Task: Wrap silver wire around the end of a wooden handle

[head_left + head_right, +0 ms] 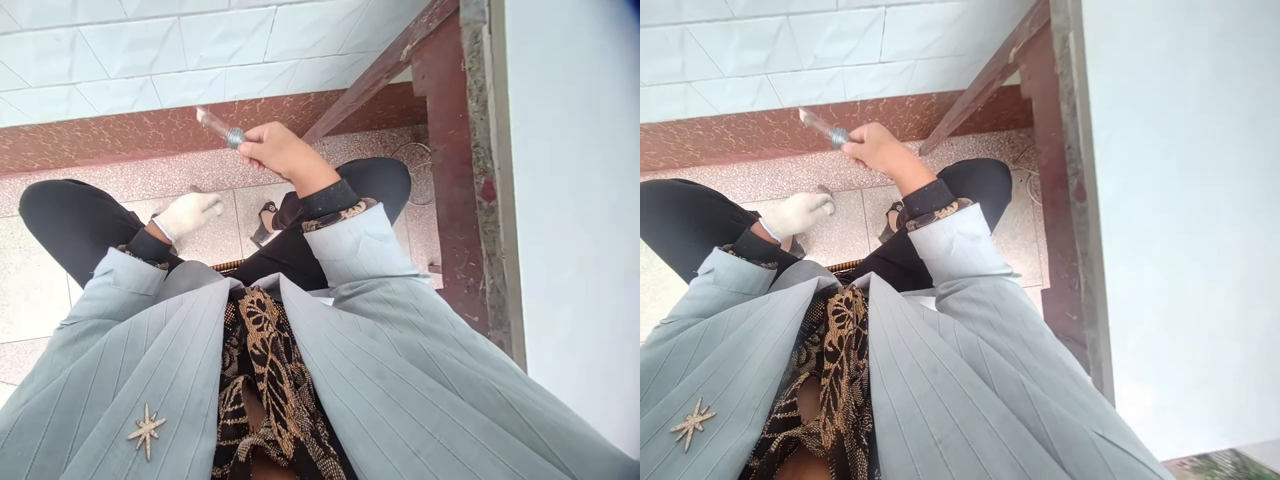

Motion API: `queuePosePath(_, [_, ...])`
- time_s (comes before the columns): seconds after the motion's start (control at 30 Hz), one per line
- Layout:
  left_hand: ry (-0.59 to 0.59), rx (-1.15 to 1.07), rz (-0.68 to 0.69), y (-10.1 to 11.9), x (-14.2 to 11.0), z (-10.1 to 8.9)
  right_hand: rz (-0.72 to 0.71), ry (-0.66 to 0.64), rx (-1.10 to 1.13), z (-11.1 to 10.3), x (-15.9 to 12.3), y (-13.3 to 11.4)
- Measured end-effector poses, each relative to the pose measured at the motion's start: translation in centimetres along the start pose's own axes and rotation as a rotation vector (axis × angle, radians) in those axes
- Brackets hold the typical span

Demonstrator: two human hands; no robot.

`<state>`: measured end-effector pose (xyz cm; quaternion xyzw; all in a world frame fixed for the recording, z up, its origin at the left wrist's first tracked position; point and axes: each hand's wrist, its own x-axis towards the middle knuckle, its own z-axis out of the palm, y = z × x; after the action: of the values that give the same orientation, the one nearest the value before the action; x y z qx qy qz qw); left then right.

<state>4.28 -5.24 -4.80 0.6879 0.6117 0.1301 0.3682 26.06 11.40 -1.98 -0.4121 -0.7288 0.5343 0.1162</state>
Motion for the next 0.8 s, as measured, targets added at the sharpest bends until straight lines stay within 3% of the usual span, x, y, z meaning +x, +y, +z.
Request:
queuePosePath(0.13, [0.051,-0.027,0.030,0.1,-0.2,0.1,0.002,0.013,-0.486,0.8,0.9,1.7])
queuePosePath(0.23, [0.171,-0.150,0.014,-0.5,0.4,-0.7,0.049,-0.165,-0.693,2.2,1.0,2.4])
queuePosePath(0.33, [0.237,-0.340,-0.028,-1.6,1.6,-1.2,0.095,-0.447,-0.618,2.7,0.7,2.5])
queuePosePath(0.43, [0.240,-0.548,-0.094,-2.6,3.0,-0.9,0.072,-0.643,-0.330,2.0,0.7,2.8])
queuePosePath(0.5, [0.251,-0.629,-0.114,-3.1,3.9,-0.4,-0.009,-0.558,-0.138,1.4,1.0,2.9])
queuePosePath(0.63, [0.259,-0.517,-0.211,-3.4,4.3,0.9,-0.116,0.001,-0.081,1.8,1.7,2.8])
queuePosePath(0.67, [0.252,-0.478,-0.221,-3.4,4.2,1.2,-0.079,0.060,-0.176,2.2,2.0,2.7])
queuePosePath(0.8, [0.287,-0.355,-0.189,-3.9,3.9,1.6,-0.089,0.079,-0.356,3.4,3.9,2.9])
